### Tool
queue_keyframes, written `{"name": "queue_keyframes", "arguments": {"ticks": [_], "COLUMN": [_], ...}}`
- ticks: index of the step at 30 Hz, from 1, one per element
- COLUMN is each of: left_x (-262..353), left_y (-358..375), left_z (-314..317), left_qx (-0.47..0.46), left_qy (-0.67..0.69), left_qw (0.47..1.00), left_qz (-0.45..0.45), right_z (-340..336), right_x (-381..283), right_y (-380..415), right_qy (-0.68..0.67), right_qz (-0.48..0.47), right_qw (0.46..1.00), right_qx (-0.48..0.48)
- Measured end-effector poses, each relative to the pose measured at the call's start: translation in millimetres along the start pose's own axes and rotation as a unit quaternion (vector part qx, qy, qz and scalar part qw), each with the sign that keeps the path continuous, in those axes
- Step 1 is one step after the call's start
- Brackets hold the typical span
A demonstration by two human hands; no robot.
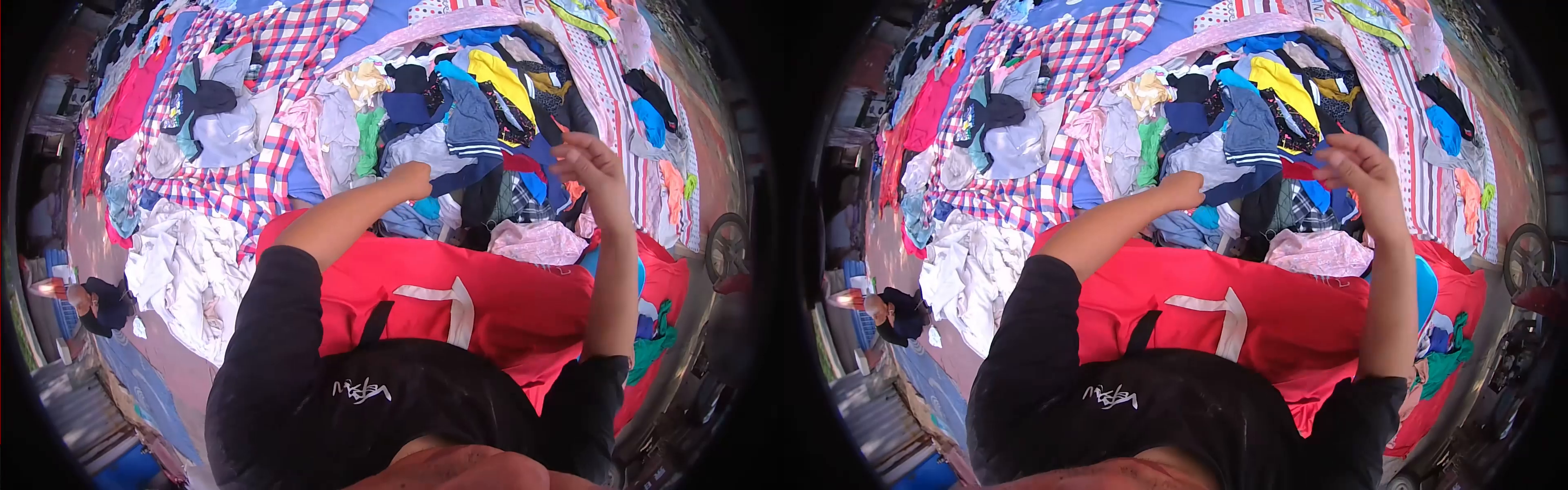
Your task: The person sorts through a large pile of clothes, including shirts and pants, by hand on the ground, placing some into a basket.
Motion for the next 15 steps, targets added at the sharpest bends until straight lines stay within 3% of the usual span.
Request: {"name": "queue_keyframes", "arguments": {"ticks": [3, 4, 7, 10, 15], "left_x": [-36.4, -31.5, -8.0, 22.3, 45.9], "left_y": [-61.0, -66.7, -69.7, -81.1, -111.1], "left_z": [21.2, 23.1, 16.2, 24.6, 34.3], "left_qx": [0.022, 0.058, 0.149, 0.193, 0.197], "left_qy": [0.019, 0.029, 0.043, 0.021, 0.000], "left_qw": [0.996, 0.996, 0.988, 0.978, 0.979], "left_qz": [-0.089, -0.065, -0.002, 0.077, 0.048], "right_z": [65.7, 74.4, 78.9, 69.1, 64.4], "right_x": [23.8, 32.4, 58.6, 86.1, 81.9], "right_y": [45.6, 52.1, 54.6, 45.5, 31.6], "right_qy": [0.197, 0.255, 0.276, 0.450, 0.420], "right_qz": [-0.029, -0.061, 0.013, 0.000, -0.053], "right_qw": [0.943, 0.903, 0.901, 0.849, 0.872], "right_qx": [-0.266, -0.341, -0.336, -0.276, -0.248]}}
Point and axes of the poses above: each hand's wrist, its own y-axis away from the middle knuckle, its own z-axis out of the palm, x = y × z, the point moved 1 cm from there along -y, towards the middle knuckle, and after that the axes turned 10 degrees about -z, right-handed, at the moved point
